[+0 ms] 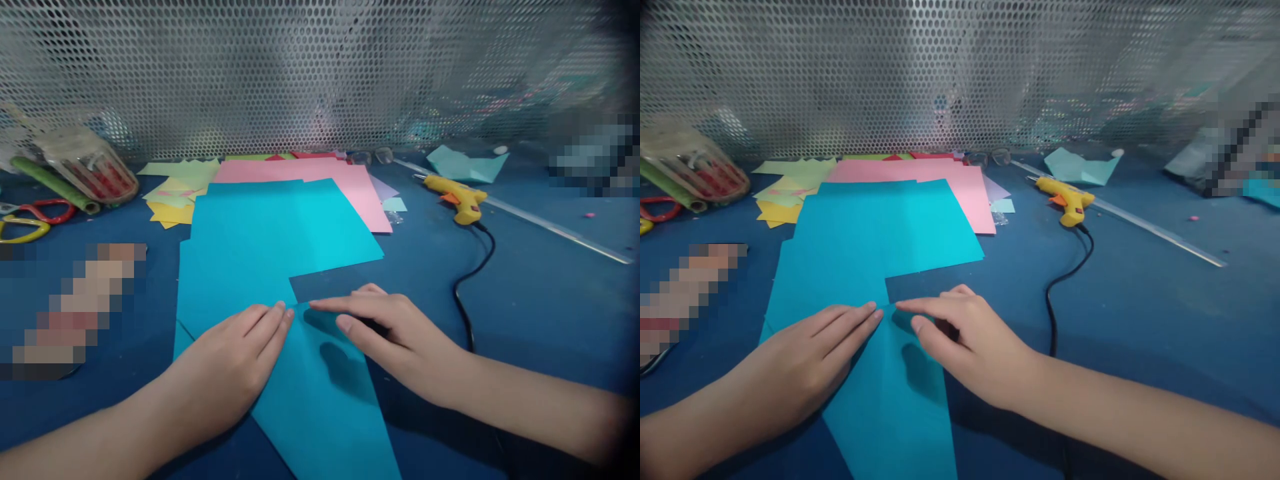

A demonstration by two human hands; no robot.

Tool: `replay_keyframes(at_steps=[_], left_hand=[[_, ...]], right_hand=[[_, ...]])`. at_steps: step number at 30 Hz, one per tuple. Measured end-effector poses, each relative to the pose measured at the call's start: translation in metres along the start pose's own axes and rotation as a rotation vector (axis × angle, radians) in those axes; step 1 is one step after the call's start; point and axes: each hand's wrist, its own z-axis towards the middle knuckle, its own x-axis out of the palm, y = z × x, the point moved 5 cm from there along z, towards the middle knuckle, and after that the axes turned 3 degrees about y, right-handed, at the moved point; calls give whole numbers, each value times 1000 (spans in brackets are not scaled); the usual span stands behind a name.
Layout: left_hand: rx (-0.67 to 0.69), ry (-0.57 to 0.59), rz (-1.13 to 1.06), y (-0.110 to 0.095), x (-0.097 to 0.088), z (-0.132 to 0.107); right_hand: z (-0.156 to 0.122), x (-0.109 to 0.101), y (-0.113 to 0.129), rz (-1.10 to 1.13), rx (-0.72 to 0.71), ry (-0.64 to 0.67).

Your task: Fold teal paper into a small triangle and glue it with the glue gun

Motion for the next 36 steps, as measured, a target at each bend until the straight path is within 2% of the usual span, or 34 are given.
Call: replay_keyframes(at_steps=[3,9,18,26,36], left_hand=[[-9,2,-3,0,3,-1],[-31,26,-31,1,4,-1],[-30,60,-75,2,3,0],[-28,57,-60,0,5,0],[-15,59,-36,0,-1,-1]], right_hand=[[2,1,-4,28,67,-6],[1,4,-1,-17,115,19],[-5,12,1,-201,64,35],[-3,12,2,-142,120,55],[-5,14,2,-154,72,32]])
